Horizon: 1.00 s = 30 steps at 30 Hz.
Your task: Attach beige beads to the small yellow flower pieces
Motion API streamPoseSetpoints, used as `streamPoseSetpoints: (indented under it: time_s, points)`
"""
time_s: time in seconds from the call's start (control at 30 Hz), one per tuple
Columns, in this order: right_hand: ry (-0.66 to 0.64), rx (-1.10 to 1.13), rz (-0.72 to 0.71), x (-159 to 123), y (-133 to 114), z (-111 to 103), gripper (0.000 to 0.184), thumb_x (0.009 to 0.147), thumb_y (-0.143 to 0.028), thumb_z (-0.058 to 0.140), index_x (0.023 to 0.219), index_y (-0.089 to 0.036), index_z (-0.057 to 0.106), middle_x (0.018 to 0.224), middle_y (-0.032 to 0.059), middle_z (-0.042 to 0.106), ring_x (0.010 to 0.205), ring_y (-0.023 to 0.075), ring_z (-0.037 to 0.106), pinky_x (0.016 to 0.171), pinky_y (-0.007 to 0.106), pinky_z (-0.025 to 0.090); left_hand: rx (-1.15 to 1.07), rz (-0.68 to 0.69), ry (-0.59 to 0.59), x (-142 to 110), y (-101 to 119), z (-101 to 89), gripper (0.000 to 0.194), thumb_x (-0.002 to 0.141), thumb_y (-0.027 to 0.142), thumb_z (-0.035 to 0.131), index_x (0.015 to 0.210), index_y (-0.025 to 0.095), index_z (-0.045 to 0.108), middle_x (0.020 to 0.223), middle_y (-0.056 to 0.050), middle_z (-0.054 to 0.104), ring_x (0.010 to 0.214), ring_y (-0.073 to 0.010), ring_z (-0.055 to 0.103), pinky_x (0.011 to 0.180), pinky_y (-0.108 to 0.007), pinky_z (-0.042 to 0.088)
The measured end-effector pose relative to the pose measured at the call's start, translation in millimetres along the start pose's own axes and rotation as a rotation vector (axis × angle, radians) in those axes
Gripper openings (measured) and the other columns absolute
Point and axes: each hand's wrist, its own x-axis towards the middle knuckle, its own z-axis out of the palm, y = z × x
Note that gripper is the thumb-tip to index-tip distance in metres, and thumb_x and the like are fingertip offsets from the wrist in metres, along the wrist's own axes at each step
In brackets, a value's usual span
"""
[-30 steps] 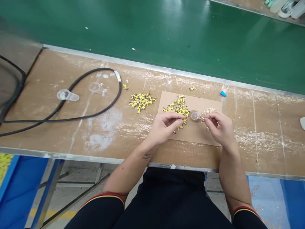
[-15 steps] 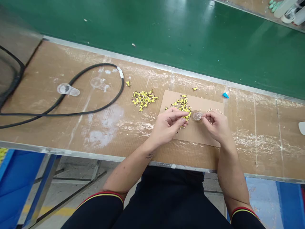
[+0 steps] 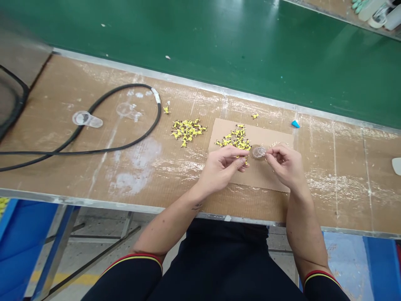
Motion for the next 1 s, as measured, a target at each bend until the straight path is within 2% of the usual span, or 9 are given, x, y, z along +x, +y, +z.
streamPoseSetpoints:
  time_s: [0.2, 0.37, 0.67, 1.0]
  points:
    - [0.032, 0.29, -0.114, -14.5, -19.1, 4.6, 0.013, 0.088, -0.013, 0.07, 0.082, -0.024, 0.07, 0.073, -0.0008, 0.063, 0.064, 0.0139, 0.053, 0.058, 0.03, 0.041, -0.031, -0.027, -0.009, -4.9, -4.5, 8.1, 0.022, 0.086, 0.028, 0.082, 0.105, 0.017, 0.08, 0.093, -0.008, 0.083, 0.081, -0.0172, 0.08, 0.079, -0.029, 0.069]
    - [-0.004, 0.405, -0.144, -18.9, -20.8, 12.5, 0.014, 0.09, -0.012, 0.07, 0.086, -0.025, 0.07, 0.077, -0.0007, 0.065, 0.068, 0.0147, 0.056, 0.061, 0.031, 0.044, -0.088, -0.016, -0.004, -7.0, -3.0, 10.9, 0.026, 0.085, 0.031, 0.085, 0.105, 0.017, 0.078, 0.092, -0.007, 0.083, 0.082, -0.0165, 0.081, 0.079, -0.027, 0.069]
    - [-0.027, 0.499, -0.157, -19.8, -22.3, 19.2, 0.015, 0.089, -0.011, 0.07, 0.088, -0.025, 0.071, 0.083, 0.0016, 0.071, 0.081, 0.0178, 0.069, 0.073, 0.034, 0.058, -0.158, -0.072, -0.03, -9.8, 1.0, 14.3, 0.031, 0.084, 0.036, 0.086, 0.105, 0.017, 0.075, 0.09, -0.005, 0.082, 0.073, -0.0134, 0.078, 0.076, -0.024, 0.068]
    - [-0.026, 0.448, -0.159, -18.4, -24.8, 20.0, 0.017, 0.086, -0.008, 0.07, 0.084, -0.025, 0.071, 0.081, -0.0003, 0.072, 0.077, 0.0158, 0.068, 0.071, 0.031, 0.056, -0.142, -0.056, -0.046, -11.2, -3.0, 14.1, 0.03, 0.086, 0.034, 0.085, 0.108, 0.017, 0.074, 0.09, -0.006, 0.082, 0.077, -0.0157, 0.08, 0.079, -0.027, 0.069]
